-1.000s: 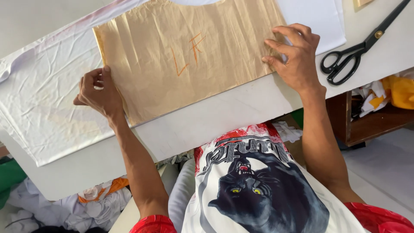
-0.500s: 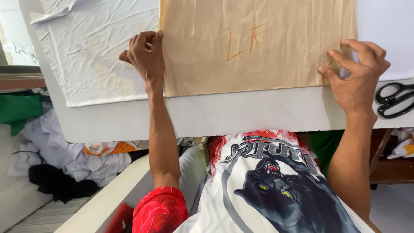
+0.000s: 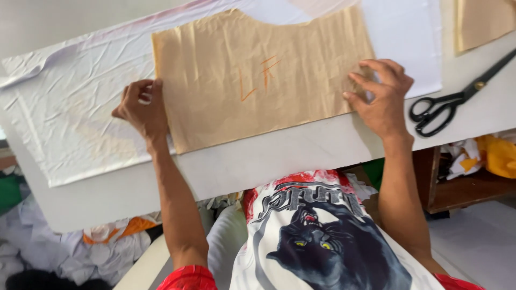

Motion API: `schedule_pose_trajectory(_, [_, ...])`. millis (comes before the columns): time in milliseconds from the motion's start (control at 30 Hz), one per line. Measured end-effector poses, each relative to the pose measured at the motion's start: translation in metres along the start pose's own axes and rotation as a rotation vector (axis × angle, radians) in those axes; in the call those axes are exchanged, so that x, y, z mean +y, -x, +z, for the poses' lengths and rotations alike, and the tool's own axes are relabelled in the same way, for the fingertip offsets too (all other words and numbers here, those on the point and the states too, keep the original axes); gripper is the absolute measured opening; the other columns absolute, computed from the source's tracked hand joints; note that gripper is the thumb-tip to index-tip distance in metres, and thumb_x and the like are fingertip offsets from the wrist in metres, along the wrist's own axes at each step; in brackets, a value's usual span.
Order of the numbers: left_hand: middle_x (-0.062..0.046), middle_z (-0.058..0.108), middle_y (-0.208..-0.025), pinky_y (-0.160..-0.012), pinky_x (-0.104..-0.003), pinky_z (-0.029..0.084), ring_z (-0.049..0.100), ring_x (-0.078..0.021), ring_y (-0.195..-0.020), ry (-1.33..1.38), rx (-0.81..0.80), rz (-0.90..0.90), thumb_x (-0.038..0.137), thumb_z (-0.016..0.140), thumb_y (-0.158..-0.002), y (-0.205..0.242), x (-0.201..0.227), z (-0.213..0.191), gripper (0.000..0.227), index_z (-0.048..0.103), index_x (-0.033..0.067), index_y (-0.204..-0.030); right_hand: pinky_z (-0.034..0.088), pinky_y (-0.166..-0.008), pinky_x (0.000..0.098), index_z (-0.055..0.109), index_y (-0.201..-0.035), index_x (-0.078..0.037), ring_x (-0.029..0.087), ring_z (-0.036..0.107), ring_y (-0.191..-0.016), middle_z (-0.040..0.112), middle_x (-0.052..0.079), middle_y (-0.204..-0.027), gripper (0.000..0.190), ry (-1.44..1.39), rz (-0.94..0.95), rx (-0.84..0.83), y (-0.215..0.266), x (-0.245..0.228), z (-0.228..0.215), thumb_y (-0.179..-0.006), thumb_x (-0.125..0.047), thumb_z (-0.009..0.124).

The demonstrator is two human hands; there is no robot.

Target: The person traces a pattern onto a piece of white fabric using a pencil and a paper template. They then use scissors to cut the fabric along the traced lines. The person also handles a roll of tape and adjusts the position of the fabric and pattern on the table.

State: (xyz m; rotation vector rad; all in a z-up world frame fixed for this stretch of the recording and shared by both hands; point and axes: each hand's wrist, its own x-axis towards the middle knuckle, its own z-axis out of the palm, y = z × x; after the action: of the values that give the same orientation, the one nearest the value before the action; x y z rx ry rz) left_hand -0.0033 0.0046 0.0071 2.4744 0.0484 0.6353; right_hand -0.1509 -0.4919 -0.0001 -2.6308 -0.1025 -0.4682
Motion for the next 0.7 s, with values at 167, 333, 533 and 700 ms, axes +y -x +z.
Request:
schedule_pose_trajectory(167, [0.01,0.069,-0.085,-0.089,-0.029,0.032,0.064,-0.0095,-0.075,0.029,-0.11,-0.049,0.027,0.094,-0.084,-0.009,0.004,-0.012,0.022,0.077,0.0272,-0.098,0.031,-0.107,0.0467,0.081,-0.116,-0.024,0.026,0.051,-0.132,0.066,-0.003,-0.133,0.043,0.044,0.033,0.014,-0.005,-0.01,-0.005,-0.074,-0.025,0.092])
schedule_pose_trajectory(333, [0.008,0.065,-0.104,-0.099,-0.046,0.031,0.06,-0.0097,-0.078,0.062,-0.093,-0.065,0.02,0.089,-0.078,-0.056,0.076,-0.019,0.029,0.073,0.0214,-0.102,0.029,-0.1,0.05,0.082,-0.111,-0.019,0.027,0.05,-0.133,0.066,-0.001,-0.135,0.04,0.078,0.056,-0.023,-0.013,-0.024,-0.013,-0.075,-0.035,0.09])
schedule_pose_trajectory(533, [-0.003,0.066,-0.107,-0.071,-0.033,0.048,0.066,-0.0181,-0.084,0.426,-0.068,0.322,0.004,0.089,-0.085,-0.122,0.204,0.097,0.028,0.075,0.0152,-0.106,0.028,-0.094,0.0518,0.079,-0.107,-0.03,0.027,0.049,-0.136,0.064,-0.007,-0.135,0.039,0.176,0.159,-0.059,-0.013,-0.028,-0.009,-0.069,-0.036,0.086])
schedule_pose_trajectory(700, [-0.005,0.061,-0.124,-0.086,-0.048,0.051,0.061,-0.0309,-0.111,0.238,-0.465,0.373,0.055,0.085,-0.072,-0.16,0.327,0.26,0.067,0.065,0.0173,-0.123,0.029,-0.098,0.0568,0.078,-0.11,-0.026,0.03,0.042,-0.141,0.059,-0.004,-0.139,0.036,0.144,0.217,-0.148,-0.017,-0.033,-0.014,-0.076,-0.036,0.082])
